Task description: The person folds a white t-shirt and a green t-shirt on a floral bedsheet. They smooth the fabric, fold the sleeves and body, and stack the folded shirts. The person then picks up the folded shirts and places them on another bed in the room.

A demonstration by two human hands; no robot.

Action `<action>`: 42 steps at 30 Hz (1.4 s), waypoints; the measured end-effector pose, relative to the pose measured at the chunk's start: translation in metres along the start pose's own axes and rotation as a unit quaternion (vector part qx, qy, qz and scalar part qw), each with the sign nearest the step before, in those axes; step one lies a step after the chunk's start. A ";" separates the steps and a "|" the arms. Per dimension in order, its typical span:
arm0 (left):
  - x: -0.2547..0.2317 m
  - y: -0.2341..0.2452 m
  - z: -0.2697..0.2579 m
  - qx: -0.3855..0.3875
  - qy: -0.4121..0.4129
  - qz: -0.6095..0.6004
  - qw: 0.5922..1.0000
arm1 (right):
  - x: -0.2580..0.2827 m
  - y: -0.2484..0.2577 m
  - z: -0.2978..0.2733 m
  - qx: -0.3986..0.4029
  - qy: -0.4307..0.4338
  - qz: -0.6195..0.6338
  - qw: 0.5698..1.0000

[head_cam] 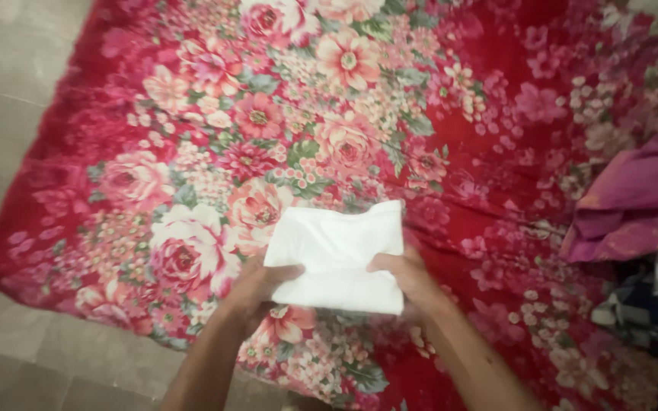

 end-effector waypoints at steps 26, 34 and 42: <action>-0.057 -0.163 -0.209 0.239 -0.375 -0.397 0.803 | 0.186 -0.204 -0.187 0.086 0.013 -0.088 0.992; -0.052 -0.111 -0.263 0.161 -0.385 -0.407 0.812 | 0.157 -0.259 -0.177 0.081 -0.068 -0.081 0.991; -0.101 -0.057 -0.309 0.164 -0.255 -0.340 0.890 | 0.106 -0.281 -0.161 0.019 0.013 -0.128 0.991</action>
Point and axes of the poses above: each hand's wrist, its own z-axis towards the middle knuckle, its own y-axis out of the back of the hand, x = y × z, the point moved 2 cm from there along z, towards the middle knuckle, and after that the axes turned 15 degrees about x, right-handed, at the moved point
